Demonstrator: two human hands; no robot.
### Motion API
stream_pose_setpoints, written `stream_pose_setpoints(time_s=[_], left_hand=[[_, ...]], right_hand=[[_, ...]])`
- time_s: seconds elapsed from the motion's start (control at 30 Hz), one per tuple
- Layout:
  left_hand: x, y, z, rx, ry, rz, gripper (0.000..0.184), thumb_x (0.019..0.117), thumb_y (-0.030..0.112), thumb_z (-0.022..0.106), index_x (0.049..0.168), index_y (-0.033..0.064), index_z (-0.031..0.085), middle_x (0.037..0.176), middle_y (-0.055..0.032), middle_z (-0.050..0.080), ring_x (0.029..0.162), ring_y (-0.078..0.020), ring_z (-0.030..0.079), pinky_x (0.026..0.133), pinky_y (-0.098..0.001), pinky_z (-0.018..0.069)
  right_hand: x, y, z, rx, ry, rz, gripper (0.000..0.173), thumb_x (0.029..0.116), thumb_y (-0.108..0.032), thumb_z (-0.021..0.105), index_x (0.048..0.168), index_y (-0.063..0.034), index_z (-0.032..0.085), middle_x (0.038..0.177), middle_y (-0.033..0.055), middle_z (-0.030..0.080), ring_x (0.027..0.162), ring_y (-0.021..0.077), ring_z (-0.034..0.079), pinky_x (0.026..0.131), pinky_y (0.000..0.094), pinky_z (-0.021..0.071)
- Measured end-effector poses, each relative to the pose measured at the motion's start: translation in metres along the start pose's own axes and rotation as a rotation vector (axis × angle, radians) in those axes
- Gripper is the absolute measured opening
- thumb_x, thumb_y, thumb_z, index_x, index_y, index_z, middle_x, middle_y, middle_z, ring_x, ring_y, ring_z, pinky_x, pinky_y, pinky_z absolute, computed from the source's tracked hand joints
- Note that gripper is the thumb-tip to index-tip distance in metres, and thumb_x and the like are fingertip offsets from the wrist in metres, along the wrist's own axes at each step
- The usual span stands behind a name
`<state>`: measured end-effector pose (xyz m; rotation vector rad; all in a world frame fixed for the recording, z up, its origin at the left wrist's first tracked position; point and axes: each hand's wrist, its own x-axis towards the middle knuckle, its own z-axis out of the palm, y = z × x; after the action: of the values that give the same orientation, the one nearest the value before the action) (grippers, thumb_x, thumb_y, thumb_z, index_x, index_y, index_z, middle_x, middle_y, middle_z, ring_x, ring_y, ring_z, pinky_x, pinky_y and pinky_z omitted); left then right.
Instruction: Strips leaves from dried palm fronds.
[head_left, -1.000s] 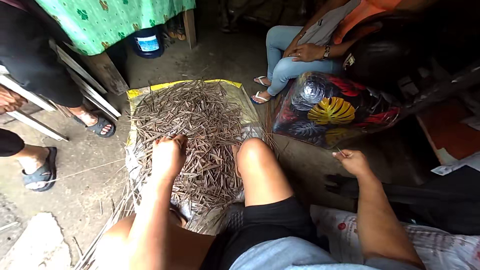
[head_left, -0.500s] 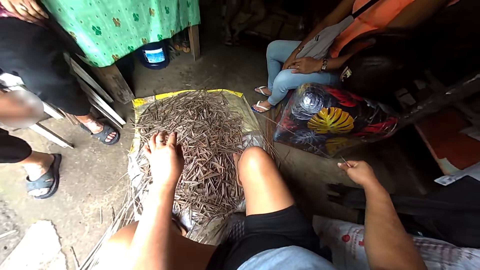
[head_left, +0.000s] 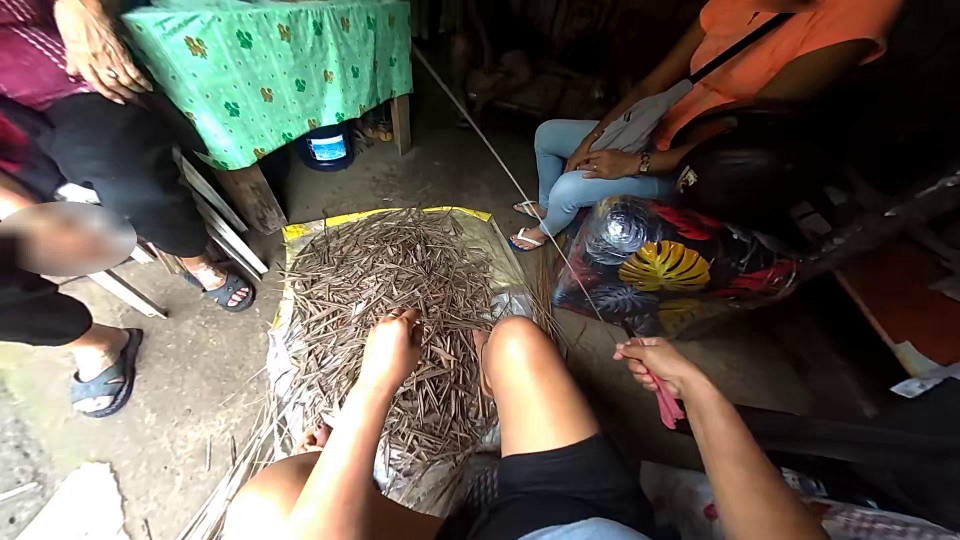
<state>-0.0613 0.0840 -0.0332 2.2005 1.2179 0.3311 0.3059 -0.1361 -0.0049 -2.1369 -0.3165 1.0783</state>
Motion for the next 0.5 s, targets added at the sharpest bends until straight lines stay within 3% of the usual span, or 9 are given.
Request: stream_pose_setpoints(time_s=[0.5], left_hand=[[-0.005, -0.003, -0.005, 0.065, -0.019, 0.014, 0.028, 0.1043, 0.013, 0.054, 0.125, 0.0034, 0.069, 0.118, -0.0206, 0.070, 0.116, -0.0389, 0.064, 0.103, -0.0604, 0.0456]], right_hand=[[0.022, 0.017, 0.017, 0.091, -0.066, 0.063, 0.023, 0.1096, -0.017, 0.047, 0.093, -0.0063, 0.059, 0.049, -0.0055, 0.037, 0.035, 0.0033, 0.034, 0.033, 0.0175, 0.0311]])
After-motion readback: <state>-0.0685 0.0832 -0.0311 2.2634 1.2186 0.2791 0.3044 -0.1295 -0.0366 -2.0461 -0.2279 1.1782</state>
